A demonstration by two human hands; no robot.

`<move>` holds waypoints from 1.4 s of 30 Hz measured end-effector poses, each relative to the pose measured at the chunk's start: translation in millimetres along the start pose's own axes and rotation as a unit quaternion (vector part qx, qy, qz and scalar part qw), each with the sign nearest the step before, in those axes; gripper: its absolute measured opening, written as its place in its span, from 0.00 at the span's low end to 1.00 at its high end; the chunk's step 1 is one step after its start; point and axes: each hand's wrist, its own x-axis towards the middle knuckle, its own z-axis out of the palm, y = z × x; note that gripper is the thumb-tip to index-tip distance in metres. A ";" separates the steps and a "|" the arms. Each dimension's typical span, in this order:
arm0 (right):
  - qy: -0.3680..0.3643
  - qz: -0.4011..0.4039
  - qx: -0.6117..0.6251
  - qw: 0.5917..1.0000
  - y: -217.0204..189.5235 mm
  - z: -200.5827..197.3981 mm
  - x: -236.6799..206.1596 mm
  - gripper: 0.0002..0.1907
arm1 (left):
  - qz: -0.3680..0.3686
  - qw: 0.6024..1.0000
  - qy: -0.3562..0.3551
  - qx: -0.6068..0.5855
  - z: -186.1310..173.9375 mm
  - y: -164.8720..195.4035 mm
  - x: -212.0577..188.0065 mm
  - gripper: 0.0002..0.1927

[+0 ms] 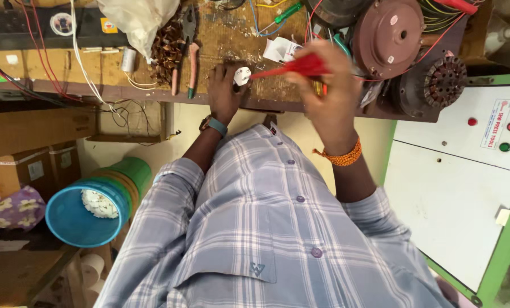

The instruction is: The person uses a red-handled tool to scrape and clean a small white electrical component on a cluttered workbench. They then use a green-handled screwdriver to adjust the component and connect a red wire to it.

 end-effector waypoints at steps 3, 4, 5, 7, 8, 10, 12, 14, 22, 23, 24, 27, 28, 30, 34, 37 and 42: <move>-0.068 -0.059 -0.105 0.990 -22.6 0.1 14.6 0.21 | 0.001 1.000 0.003 -0.002 1.1 1.1 -1.8 0.27; -0.080 -0.079 -0.123 0.986 -28.6 1.8 19.3 0.20 | 0.009 1.000 0.013 0.000 1.2 2.0 -2.7 0.27; -0.085 -0.044 -0.081 0.992 -34.0 3.7 23.8 0.15 | 0.016 1.000 0.023 0.003 1.2 2.7 -3.0 0.27; -0.091 0.012 0.010 0.996 -42.5 9.9 33.1 0.13 | 0.005 1.000 0.006 0.008 2.2 4.1 -4.9 0.28; -0.089 0.032 0.057 0.994 -46.4 12.2 37.1 0.15 | -0.003 1.000 0.000 0.010 2.3 5.7 -6.3 0.29; -0.083 0.032 0.118 0.989 -50.9 10.8 46.1 0.16 | 0.010 1.000 0.008 -0.012 2.3 8.4 -7.1 0.29; -0.093 0.015 0.091 0.991 -52.7 2.9 52.6 0.19 | 0.016 1.000 0.008 -0.021 2.6 10.8 -5.6 0.29; -0.136 -0.026 0.059 0.989 -51.3 -8.3 54.5 0.21 | 0.022 1.000 0.001 -0.017 3.5 12.0 -0.4 0.28; -0.128 0.074 0.279 0.949 -15.6 -16.8 41.1 0.28 | 0.012 0.999 -0.005 -0.041 8.9 10.5 13.4 0.28; -0.105 0.059 0.272 0.955 -12.7 -16.1 41.8 0.27 | 0.007 0.999 -0.013 -0.045 8.4 11.7 13.9 0.28; -0.112 0.026 0.260 0.959 -12.6 -15.2 41.2 0.27 | 0.022 0.999 0.004 -0.029 9.3 12.1 15.4 0.29; -0.114 -0.083 0.150 0.979 -24.9 -9.4 40.9 0.27 | 0.042 0.999 0.021 0.001 10.1 13.9 16.9 0.31; -0.112 -0.115 0.100 0.982 -32.4 -5.5 40.5 0.27 | 0.032 0.999 0.005 0.000 10.1 14.1 16.7 0.30; -0.008 -0.081 0.038 0.996 -46.3 6.1 43.6 0.27 | 0.029 0.999 -0.013 0.000 9.5 14.0 15.9 0.30; 0.005 -0.003 0.174 0.985 -46.9 14.1 68.4 0.29 | 0.041 0.999 -0.026 -0.011 7.9 12.6 12.2 0.30; -0.389 -0.126 0.405 0.818 -24.9 2.8 82.9 0.29 | 0.034 0.998 -0.053 -0.014 6.5 11.8 8.6 0.30; -0.060 -0.050 0.142 0.987 -9.1 5.8 50.9 0.28 | 0.057 0.998 -0.023 -0.023 4.4 10.0 9.6 0.31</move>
